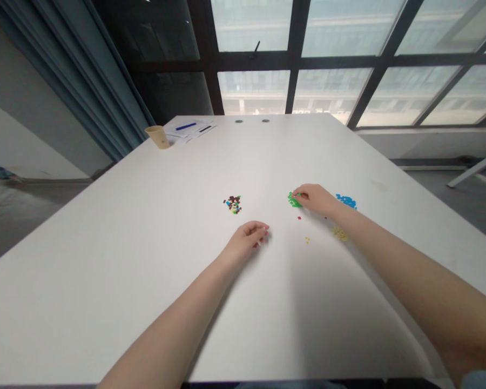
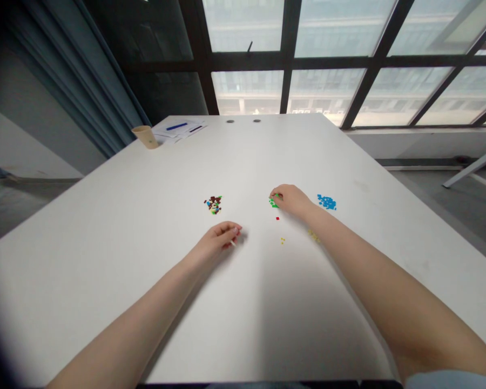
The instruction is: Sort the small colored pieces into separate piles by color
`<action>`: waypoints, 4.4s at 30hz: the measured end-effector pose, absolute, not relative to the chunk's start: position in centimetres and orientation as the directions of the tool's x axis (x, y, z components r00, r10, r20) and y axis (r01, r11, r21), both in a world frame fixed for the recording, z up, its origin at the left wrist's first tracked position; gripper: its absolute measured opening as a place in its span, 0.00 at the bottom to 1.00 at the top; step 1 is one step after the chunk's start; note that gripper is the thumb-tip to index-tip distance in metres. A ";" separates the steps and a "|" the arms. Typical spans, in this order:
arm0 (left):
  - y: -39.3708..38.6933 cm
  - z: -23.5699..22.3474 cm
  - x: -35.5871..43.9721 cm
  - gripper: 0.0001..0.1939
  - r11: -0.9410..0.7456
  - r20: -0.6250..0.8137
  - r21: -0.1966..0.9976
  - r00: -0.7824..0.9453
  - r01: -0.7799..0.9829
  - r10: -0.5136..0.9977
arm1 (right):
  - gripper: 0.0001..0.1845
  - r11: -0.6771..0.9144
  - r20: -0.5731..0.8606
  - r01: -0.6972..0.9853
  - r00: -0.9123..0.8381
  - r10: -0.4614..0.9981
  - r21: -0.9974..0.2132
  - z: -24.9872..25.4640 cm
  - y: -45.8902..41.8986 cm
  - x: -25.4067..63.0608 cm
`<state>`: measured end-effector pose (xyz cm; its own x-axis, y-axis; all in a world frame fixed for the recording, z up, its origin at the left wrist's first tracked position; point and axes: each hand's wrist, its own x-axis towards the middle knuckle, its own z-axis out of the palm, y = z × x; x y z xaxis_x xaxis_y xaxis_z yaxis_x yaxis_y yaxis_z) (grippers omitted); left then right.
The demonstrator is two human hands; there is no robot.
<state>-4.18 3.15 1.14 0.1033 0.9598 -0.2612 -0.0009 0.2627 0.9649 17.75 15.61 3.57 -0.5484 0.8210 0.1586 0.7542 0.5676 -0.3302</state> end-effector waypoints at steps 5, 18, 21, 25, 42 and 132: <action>5.7 0.7 -9.7 0.11 -0.046 0.296 0.775 -0.298 0.630 0.907 | 0.09 0.640 0.173 0.658 -0.632 0.756 -0.395 4.7 8.2 17.1; 7.3 -1.3 -11.2 0.10 0.018 0.285 0.483 -0.176 0.876 0.942 | 0.06 0.788 0.107 0.510 -0.813 0.573 -0.345 3.1 -2.3 15.5; 7.3 -1.3 -11.3 0.08 0.020 0.286 0.465 -0.171 0.885 0.943 | 0.06 0.789 0.100 0.503 -0.818 0.566 -0.353 3.0 -2.0 15.5; 7.3 -1.3 -11.5 0.06 0.008 0.300 0.500 -0.181 0.866 0.937 | 0.06 0.793 0.106 0.491 -0.823 0.558 -0.360 3.0 -2.0 15.6; 3.9 1.9 -5.7 0.12 -0.092 0.073 0.991 -0.179 -0.095 0.981 | 0.08 0.780 0.174 0.506 -0.786 0.593 -0.369 3.6 -1.6 16.2; 6.6 0.3 -11.2 0.12 0.043 0.266 0.248 -0.110 0.968 0.958 | 0.18 0.641 -0.043 0.484 -0.816 0.576 -0.596 3.2 2.6 19.7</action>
